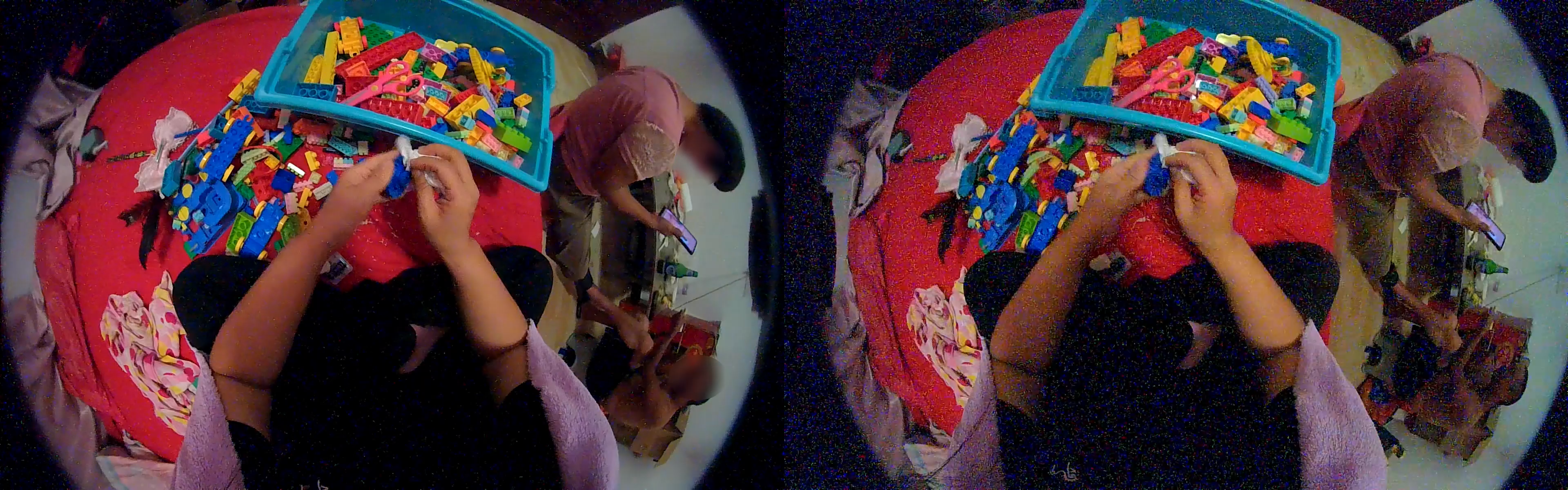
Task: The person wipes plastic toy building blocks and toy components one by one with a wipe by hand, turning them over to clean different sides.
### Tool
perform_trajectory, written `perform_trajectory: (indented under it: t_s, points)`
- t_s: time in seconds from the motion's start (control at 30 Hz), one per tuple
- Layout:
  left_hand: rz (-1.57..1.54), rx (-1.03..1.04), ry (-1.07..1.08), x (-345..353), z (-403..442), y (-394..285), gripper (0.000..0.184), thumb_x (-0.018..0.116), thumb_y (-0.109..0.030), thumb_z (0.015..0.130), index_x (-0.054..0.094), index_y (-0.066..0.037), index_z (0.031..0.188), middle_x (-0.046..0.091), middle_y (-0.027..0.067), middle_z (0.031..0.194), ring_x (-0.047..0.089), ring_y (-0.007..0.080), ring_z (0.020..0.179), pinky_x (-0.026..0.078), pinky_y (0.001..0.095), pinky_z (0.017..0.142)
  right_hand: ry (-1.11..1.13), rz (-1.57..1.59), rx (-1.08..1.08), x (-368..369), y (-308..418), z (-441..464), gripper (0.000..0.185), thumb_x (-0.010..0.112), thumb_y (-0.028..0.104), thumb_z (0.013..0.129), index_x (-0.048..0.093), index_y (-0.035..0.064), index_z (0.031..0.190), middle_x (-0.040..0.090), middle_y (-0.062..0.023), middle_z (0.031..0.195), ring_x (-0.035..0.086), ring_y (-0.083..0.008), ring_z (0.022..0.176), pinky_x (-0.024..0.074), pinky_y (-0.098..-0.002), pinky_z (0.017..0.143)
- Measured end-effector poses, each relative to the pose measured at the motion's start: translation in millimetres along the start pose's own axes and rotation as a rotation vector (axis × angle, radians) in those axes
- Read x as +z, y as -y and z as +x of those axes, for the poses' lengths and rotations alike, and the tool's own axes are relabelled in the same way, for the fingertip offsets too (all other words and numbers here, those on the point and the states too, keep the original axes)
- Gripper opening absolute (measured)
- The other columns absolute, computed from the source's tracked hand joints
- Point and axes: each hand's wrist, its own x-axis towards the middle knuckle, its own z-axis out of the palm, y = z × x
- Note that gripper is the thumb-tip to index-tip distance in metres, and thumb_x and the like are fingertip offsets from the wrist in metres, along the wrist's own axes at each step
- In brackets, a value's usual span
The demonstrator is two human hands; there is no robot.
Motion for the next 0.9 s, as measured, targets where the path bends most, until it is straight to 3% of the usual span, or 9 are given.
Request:
perform_trajectory:
  t_s: [0.07, 0.3, 0.37, 0.43, 0.53, 0.6, 0.7, 0.83, 0.9]
  points:
    - [-0.242, -0.506, 0.04, 4.1, -2.7, -11.2, 0.04, 0.039, -0.031, 0.093, 0.046, -0.004, 0.122, 0.053, 0.0049, 0.11, 0.051, 0.0108, 0.096, 0.042, 0.0258, 0.081, -0.03, -0.003, 0.0, 0.6, 1.5, 0.0, 0.02, 0.057, -0.005, 0.066, 0.058, 0.005, 0.083, 0.057, -0.0131, 0.091, 0.056, -0.0304, 0.085, 0.046, -0.0349, 0.073]
    - [-0.149, -0.384, -0.116, 1.4, 2.3, -13.2, 0.034, 0.037, -0.028, 0.094, 0.047, -0.008, 0.119, 0.053, 0.0065, 0.107, 0.051, 0.0121, 0.097, 0.043, 0.0269, 0.08, 0.137, 0.052, -0.196, 4.8, 3.5, -3.1, 0.017, 0.057, -0.004, 0.067, 0.057, 0.0041, 0.082, 0.056, -0.0139, 0.09, 0.055, -0.0304, 0.083, 0.046, -0.036, 0.072]
    - [-0.494, -0.413, -0.173, -2.5, 5.1, -11.8, 0.036, 0.034, -0.025, 0.094, 0.037, -0.008, 0.126, 0.051, 0.0114, 0.114, 0.052, 0.0183, 0.102, 0.045, 0.0309, 0.085, 0.184, 0.03, -0.162, 4.2, -0.8, -1.8, 0.017, 0.058, -0.003, 0.068, 0.058, 0.0049, 0.083, 0.056, -0.0145, 0.09, 0.055, -0.0307, 0.083, 0.0459, -0.0362, 0.072]
    - [-0.495, -0.448, -0.181, -1.3, 5.8, -16.7, 0.037, 0.032, -0.025, 0.095, 0.033, -0.009, 0.128, 0.051, 0.0123, 0.114, 0.052, 0.0189, 0.101, 0.045, 0.0325, 0.086, 0.115, 0.006, -0.097, 1.8, -3.8, -1.0, 0.018, 0.059, -0.002, 0.068, 0.058, 0.0055, 0.084, 0.056, -0.0145, 0.09, 0.055, -0.0305, 0.083, 0.0459, -0.0359, 0.072]
    - [-0.691, -0.424, -0.257, 1.2, 5.6, -15.1, 0.033, 0.034, -0.025, 0.094, 0.038, -0.008, 0.122, 0.053, 0.0118, 0.108, 0.054, 0.0187, 0.097, 0.046, 0.031, 0.082, 0.009, 0.014, -0.047, 1.4, 2.4, -0.4, 0.019, 0.061, -0.002, 0.068, 0.059, 0.0066, 0.085, 0.057, -0.0142, 0.091, 0.056, -0.03, 0.084, 0.0461, -0.0355, 0.072]
    - [-0.72, -0.448, -0.337, 1.2, 3.3, -16.0, 0.026, 0.043, -0.025, 0.092, 0.047, -0.005, 0.108, 0.054, 0.0068, 0.101, 0.054, 0.0146, 0.093, 0.045, 0.0299, 0.08, -0.012, 0.068, -0.12, 2.6, 10.1, -1.5, 0.021, 0.063, -0.002, 0.067, 0.06, 0.0068, 0.086, 0.057, -0.0136, 0.091, 0.056, -0.029, 0.084, 0.0465, -0.0351, 0.071]
    - [-0.461, -0.469, -0.16, -8.1, 4.6, -2.5, 0.024, 0.048, -0.025, 0.089, 0.049, -0.004, 0.099, 0.055, 0.0041, 0.092, 0.055, 0.0121, 0.086, 0.046, 0.026, 0.074, 0.059, 0.051, -0.16, 7.8, 9.4, -6.2, 0.021, 0.063, -0.001, 0.067, 0.06, 0.0064, 0.086, 0.056, -0.0139, 0.091, 0.055, -0.0295, 0.084, 0.0463, -0.0352, 0.071]
    - [-0.371, -0.514, -0.208, 2.3, 3.4, -13.7, 0.024, 0.049, -0.026, 0.089, 0.05, -0.004, 0.099, 0.055, 0.0032, 0.088, 0.055, 0.0098, 0.08, 0.047, 0.0223, 0.068, 0.008, -0.03, -0.125, 6.6, 2.0, -5.5, 0.019, 0.065, -0.002, 0.067, 0.061, 0.0045, 0.084, 0.056, -0.0123, 0.091, 0.056, -0.0244, 0.083, 0.0452, -0.0298, 0.071]
    - [-0.409, -0.512, -0.237, 2.3, 4.1, -12.2, 0.025, 0.05, -0.026, 0.089, 0.05, -0.004, 0.1, 0.056, 0.0052, 0.09, 0.056, 0.0108, 0.08, 0.048, 0.0222, 0.066, -0.004, -0.053, -0.132, 7.8, -2.3, -5.5, 0.019, 0.064, -0.002, 0.066, 0.06, 0.0054, 0.083, 0.056, -0.0124, 0.089, 0.055, -0.0269, 0.081, 0.0454, -0.0329, 0.07]
